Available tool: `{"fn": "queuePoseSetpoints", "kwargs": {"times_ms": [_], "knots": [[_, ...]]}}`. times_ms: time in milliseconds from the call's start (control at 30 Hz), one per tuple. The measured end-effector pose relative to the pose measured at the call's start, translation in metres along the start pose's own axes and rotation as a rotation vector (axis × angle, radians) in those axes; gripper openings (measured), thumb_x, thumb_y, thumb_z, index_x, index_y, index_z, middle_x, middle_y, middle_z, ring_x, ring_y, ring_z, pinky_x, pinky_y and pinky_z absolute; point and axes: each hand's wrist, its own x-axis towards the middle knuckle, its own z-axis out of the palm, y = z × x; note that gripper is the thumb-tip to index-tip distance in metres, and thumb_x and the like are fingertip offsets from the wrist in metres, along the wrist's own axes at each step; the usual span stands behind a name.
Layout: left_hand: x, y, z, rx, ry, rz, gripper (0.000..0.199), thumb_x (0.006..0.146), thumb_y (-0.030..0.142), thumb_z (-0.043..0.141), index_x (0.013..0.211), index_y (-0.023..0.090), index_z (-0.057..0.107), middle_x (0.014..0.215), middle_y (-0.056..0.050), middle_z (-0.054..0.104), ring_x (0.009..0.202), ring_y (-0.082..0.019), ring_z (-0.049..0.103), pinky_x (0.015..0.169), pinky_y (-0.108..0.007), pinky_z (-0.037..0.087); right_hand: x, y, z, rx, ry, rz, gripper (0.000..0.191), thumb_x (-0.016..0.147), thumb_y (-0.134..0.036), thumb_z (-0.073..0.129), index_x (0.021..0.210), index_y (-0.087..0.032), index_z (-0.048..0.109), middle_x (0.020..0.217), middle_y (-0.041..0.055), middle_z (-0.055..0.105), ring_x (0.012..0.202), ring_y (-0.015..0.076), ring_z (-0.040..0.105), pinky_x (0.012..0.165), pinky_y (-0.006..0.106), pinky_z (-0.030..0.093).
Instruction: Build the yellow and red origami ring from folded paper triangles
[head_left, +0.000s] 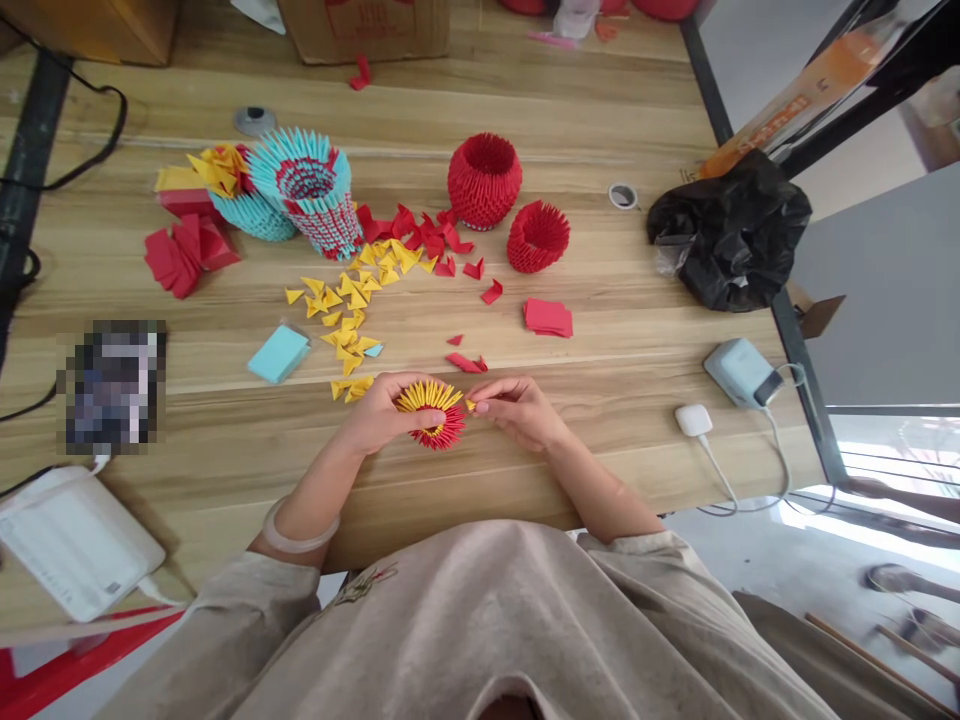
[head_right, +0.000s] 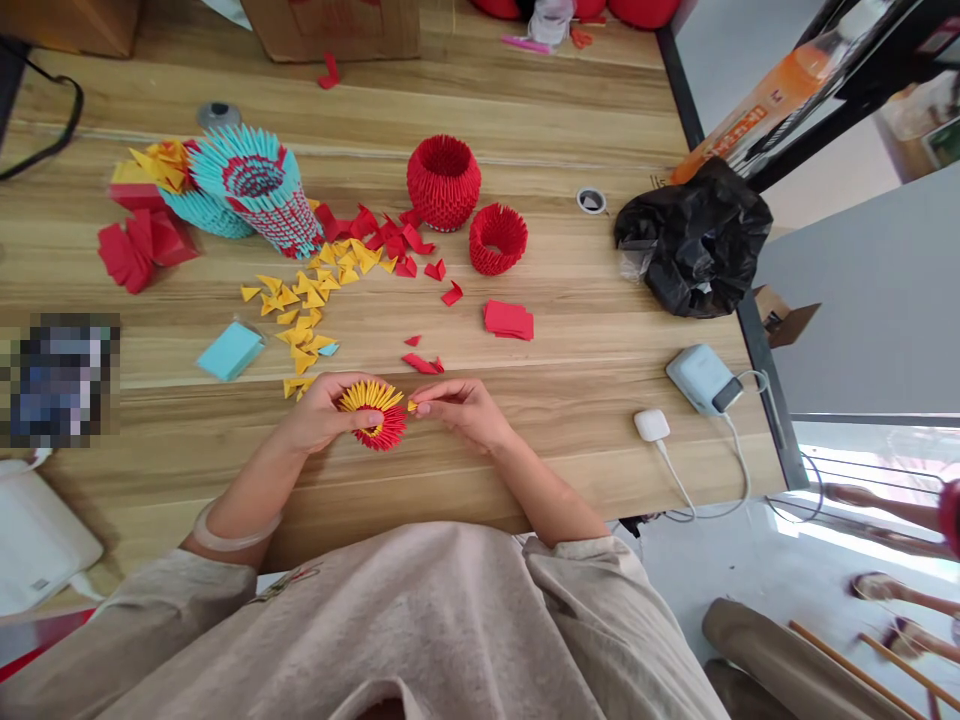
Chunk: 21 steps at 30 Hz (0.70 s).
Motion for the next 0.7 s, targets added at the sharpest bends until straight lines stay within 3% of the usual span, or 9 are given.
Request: {"fn": "queuePoseSetpoints", "kwargs": {"times_ms": [333, 700], "knots": [[-0.003, 0.001, -0.001, 0.03, -0.028, 0.083, 0.038, 0.053, 0.026, 0.082, 0.088, 0.016, 0.071, 0.075, -0.002, 0.066, 0.063, -0.012, 0.057, 0.057, -0.024, 0.049, -0.003, 0.002, 0.007, 0.193, -0.075, 0.226, 0.019, 0.051, -0.021, 0.085, 0.065, -0.018, 0.072, 0.064, -0.0015, 0.071, 0.057, 0.0062, 0.063, 0.06, 0.018, 0.052], [-0.004, 0.01, 0.001, 0.049, -0.069, 0.065, 0.041, 0.054, 0.03, 0.082, 0.089, 0.013, 0.07, 0.075, -0.004, 0.068, 0.063, -0.015, 0.061, 0.06, -0.027, 0.052, -0.003, 0.003, 0.008, 0.203, -0.058, 0.237, 0.02, 0.051, -0.021, 0.085, 0.065, -0.018, 0.071, 0.06, -0.0025, 0.07, 0.055, 0.0056, 0.063, 0.059, 0.016, 0.053]]}}
